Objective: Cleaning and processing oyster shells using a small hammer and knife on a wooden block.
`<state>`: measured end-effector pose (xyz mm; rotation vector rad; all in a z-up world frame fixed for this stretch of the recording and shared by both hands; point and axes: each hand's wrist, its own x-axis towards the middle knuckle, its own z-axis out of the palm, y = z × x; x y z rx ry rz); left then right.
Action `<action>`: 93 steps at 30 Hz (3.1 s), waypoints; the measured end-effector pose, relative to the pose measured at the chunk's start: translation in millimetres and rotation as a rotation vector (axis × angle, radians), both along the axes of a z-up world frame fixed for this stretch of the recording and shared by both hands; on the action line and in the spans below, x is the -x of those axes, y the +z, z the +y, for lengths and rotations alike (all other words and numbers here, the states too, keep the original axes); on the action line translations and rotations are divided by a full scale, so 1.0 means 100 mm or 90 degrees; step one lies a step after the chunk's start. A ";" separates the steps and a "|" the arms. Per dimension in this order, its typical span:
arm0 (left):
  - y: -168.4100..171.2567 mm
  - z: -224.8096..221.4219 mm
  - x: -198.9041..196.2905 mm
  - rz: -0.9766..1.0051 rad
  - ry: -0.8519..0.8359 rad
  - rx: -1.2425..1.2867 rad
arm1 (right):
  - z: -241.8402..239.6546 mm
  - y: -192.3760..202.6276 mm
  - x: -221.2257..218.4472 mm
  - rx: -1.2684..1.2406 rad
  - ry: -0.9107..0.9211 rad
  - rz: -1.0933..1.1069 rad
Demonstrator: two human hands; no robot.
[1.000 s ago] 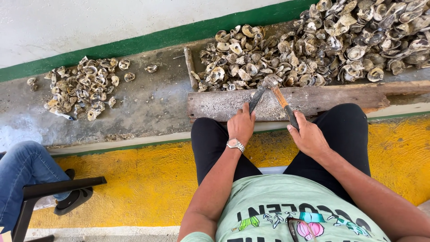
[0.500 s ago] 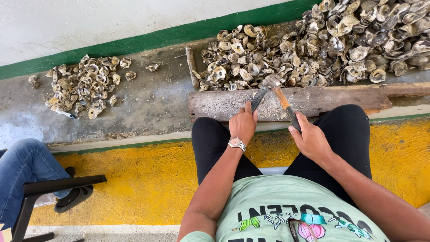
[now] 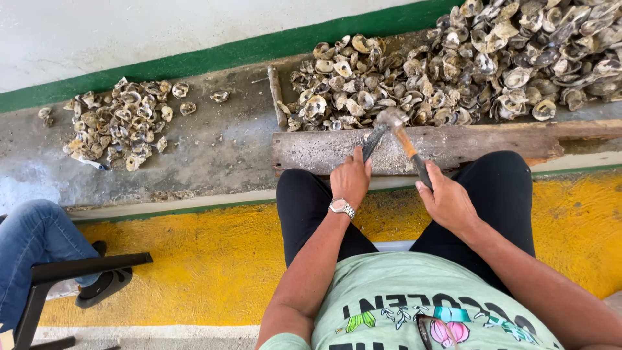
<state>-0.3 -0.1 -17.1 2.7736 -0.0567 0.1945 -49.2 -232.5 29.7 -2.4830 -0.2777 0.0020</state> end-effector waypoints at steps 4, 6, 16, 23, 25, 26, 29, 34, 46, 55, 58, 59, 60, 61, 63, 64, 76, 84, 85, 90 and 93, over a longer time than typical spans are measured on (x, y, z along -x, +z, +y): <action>-0.03 0.01 0.00 -0.053 -0.005 0.005 | 0.01 -0.01 0.01 0.031 -0.003 0.067; 0.09 0.00 0.02 0.039 -0.003 0.006 | -0.01 0.02 0.03 -0.057 0.028 -0.053; 0.11 0.01 0.03 0.097 -0.011 -0.014 | 0.08 0.22 0.06 -0.048 -0.041 0.102; -0.03 0.02 0.00 -0.030 -0.011 -0.021 | 0.03 0.03 0.03 -0.027 -0.009 0.039; 0.01 0.02 0.00 -0.003 -0.013 -0.012 | 0.04 0.07 0.05 -0.046 -0.004 0.001; 0.04 0.01 0.00 0.026 -0.011 -0.011 | 0.06 0.10 0.06 -0.039 -0.002 0.001; -0.06 0.01 -0.03 0.000 -0.010 -0.017 | 0.04 0.02 0.02 -0.003 0.000 0.031; 0.03 0.02 0.00 0.004 -0.008 -0.026 | 0.02 -0.04 0.05 -0.073 0.065 -0.106; 0.05 0.01 -0.01 0.096 -0.008 -0.007 | 0.13 0.25 0.06 -0.052 -0.026 0.030; -0.01 0.02 -0.02 0.060 -0.006 0.002 | 0.02 -0.09 0.01 -0.093 0.044 -0.148; -0.09 0.04 -0.06 -0.023 -0.008 0.001 | 0.03 -0.09 -0.08 -0.025 0.013 0.023; -0.07 0.04 -0.03 -0.007 -0.003 0.015 | 0.08 0.03 -0.06 -0.067 -0.031 0.110; -0.06 0.04 -0.01 0.009 0.003 0.028 | 0.12 0.14 -0.03 -0.108 -0.075 0.197; -0.09 0.05 0.00 0.008 0.003 0.029 | 0.10 0.10 -0.12 -0.108 -0.074 0.196; -0.16 0.07 0.01 -0.025 0.008 0.078 | 0.05 0.03 -0.28 -0.123 -0.126 0.199; -0.12 0.07 0.03 -0.024 0.008 0.078 | 0.00 0.05 -0.45 -0.123 -0.126 0.199; -0.30 0.07 0.10 0.007 0.048 0.158 | -0.34 -0.52 -1.57 0.324 -0.163 0.094; -0.07 0.04 0.23 -0.081 -0.034 0.205 | -0.28 -0.62 -1.57 0.318 -0.133 0.091; -0.08 0.04 0.22 -0.084 -0.034 0.205 | -0.28 -0.70 -1.61 0.318 -0.132 0.088; -0.14 0.04 0.19 -0.084 -0.122 0.160 | -0.21 -0.84 -1.66 -0.028 -0.017 0.167; -0.17 0.04 0.20 -0.086 -0.171 0.131 | -0.19 -0.98 -1.71 -0.133 -0.011 0.325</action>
